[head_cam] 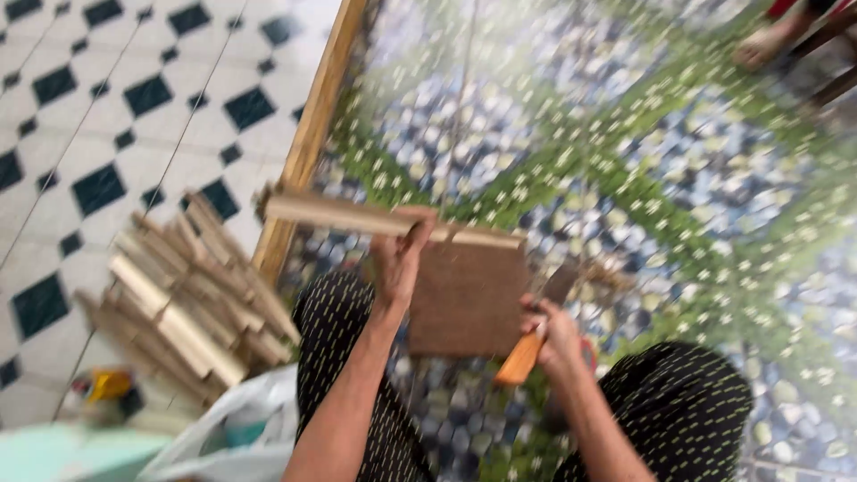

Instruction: The person sits on the floor and uses a large knife to shave and split bamboo strips on a wooden block.

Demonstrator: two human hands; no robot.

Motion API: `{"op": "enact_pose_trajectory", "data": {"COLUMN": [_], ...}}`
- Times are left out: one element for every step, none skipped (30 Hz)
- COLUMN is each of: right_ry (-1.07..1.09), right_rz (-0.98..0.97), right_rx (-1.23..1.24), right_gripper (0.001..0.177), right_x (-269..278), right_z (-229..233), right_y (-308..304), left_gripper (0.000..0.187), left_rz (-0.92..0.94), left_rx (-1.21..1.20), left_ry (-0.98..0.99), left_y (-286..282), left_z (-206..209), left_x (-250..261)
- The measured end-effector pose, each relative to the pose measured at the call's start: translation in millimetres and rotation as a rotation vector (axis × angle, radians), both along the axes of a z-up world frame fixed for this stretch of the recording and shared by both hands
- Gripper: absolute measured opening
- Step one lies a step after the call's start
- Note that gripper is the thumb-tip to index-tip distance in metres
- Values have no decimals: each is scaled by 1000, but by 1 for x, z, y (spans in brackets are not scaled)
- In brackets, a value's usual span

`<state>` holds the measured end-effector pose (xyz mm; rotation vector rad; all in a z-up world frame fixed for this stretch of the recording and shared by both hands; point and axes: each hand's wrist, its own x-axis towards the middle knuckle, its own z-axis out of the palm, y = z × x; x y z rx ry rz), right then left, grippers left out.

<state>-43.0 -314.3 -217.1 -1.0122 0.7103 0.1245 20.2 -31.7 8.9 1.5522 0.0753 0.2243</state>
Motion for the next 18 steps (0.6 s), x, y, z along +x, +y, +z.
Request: {"op": "enact_pose_trajectory", "data": {"right_ry": [39, -3, -45, -38, -50, -59, -49, -46, -43, -44, -36, -24, -21, 1, 22, 24, 29, 32], "right_rz": [21, 4, -13, -6, 25, 57, 65, 108, 151, 152, 199, 242, 239, 284, 329, 329, 321, 314], "right_rx": [13, -8, -29, -29, -60, -88, -83, -96, -108, -108, -117, -125, -124, -158, -192, -188, -163, -138], "right_gripper": [25, 15, 11, 11, 12, 15, 15, 16, 16, 16, 16, 16, 16, 14, 13, 13, 18, 22], "right_x": [-17, -15, -12, -11, -11, -11, -11, -8, -4, 1, 6, 7, 14, 20, 25, 23, 20, 20], "right_z": [25, 56, 88, 101, 114, 127, 113, 100, 88, 89, 89, 88, 88, 88, 87, 94, 101, 108], "right_y": [13, 16, 18, 22, 27, 33, 34, 30, 26, 26, 26, 25, 21, 17, 13, 14, 15, 16], "left_gripper": [38, 34, 30, 30, 28, 27, 27, 31, 36, 36, 30, 25, 25, 23, 22, 22, 25, 28], "left_rz": [21, -6, -35, -28, -28, -28, -22, -17, -11, -9, -39, -74, -77, -95, -114, -114, -139, -162], "left_rx": [13, 81, 149, 149, 206, 266, 270, 261, 251, 251, 247, 242, 242, 240, 237, 240, 225, 211], "left_ry": [39, -15, -68, -60, -58, -52, -41, -64, -88, -89, -122, -151, -149, -141, -134, -132, -120, -110], "left_y": [9, 11, 11, 10, 10, 10, 8, 1, -6, -9, -11, -15, -18, -21, -23, -25, -26, -28], "left_z": [-10, -16, -21, -22, -23, -23, -22, -19, -16, -24, -33, -42, -45, -49, -53, -56, -58, -59], "left_x": [-9, -2, 4, 6, 8, 10, 5, 5, 4, 10, 15, 17, 20, 21, 22, 22, 23, 25]}}
